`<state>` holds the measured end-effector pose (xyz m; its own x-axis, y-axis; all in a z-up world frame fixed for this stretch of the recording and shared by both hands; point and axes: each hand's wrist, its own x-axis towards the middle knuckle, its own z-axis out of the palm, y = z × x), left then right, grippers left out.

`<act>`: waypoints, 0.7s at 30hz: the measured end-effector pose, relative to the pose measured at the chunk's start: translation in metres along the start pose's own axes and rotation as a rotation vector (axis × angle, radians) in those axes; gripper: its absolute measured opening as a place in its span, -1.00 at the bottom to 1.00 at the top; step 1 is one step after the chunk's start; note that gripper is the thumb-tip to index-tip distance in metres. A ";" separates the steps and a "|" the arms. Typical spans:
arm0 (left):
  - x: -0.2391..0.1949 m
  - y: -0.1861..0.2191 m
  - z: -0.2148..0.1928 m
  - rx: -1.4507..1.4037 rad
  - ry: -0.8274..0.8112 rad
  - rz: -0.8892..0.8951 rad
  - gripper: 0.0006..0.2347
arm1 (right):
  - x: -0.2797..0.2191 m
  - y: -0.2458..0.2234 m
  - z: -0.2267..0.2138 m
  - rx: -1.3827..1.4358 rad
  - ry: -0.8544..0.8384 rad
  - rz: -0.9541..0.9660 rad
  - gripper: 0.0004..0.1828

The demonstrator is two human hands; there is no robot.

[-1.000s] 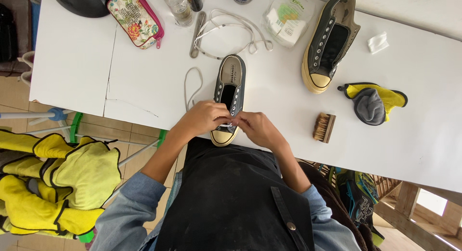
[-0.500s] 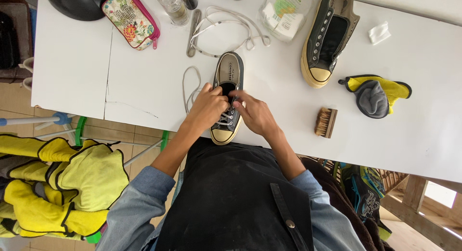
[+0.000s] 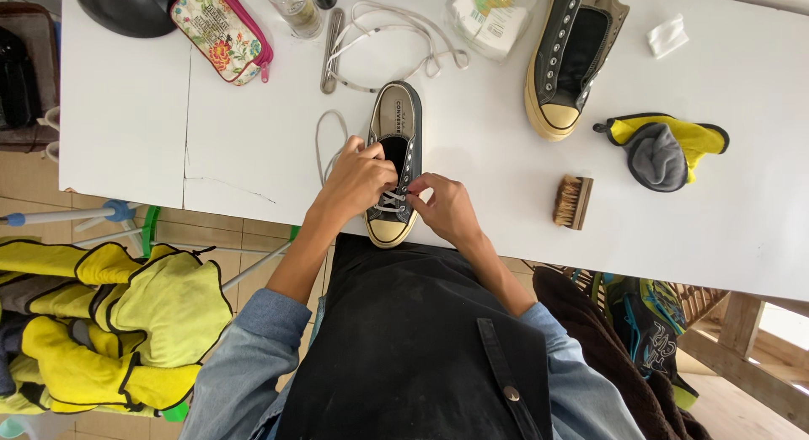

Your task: The person threads white shoelaces through the eyelets of a black and yellow sneaker placed on a white table. They pull the laces tight and tie them into a knot.

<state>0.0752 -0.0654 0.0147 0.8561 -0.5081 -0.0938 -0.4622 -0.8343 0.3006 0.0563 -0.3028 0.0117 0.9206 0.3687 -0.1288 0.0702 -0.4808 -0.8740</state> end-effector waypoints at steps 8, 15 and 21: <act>-0.002 0.015 -0.017 -0.095 -0.007 -0.068 -0.88 | -0.007 0.000 -0.003 0.044 -0.007 0.021 -0.79; -0.006 0.015 -0.020 -0.119 0.043 -0.093 -0.89 | -0.005 0.003 -0.005 0.021 -0.027 0.000 -0.83; -0.008 0.013 -0.010 -0.049 0.070 -0.079 -0.89 | -0.006 0.009 -0.002 0.021 -0.032 0.010 -0.83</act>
<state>0.0648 -0.0699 0.0291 0.9044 -0.4233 -0.0535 -0.3818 -0.8590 0.3411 0.0527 -0.3110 0.0056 0.9085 0.3894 -0.1518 0.0530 -0.4677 -0.8823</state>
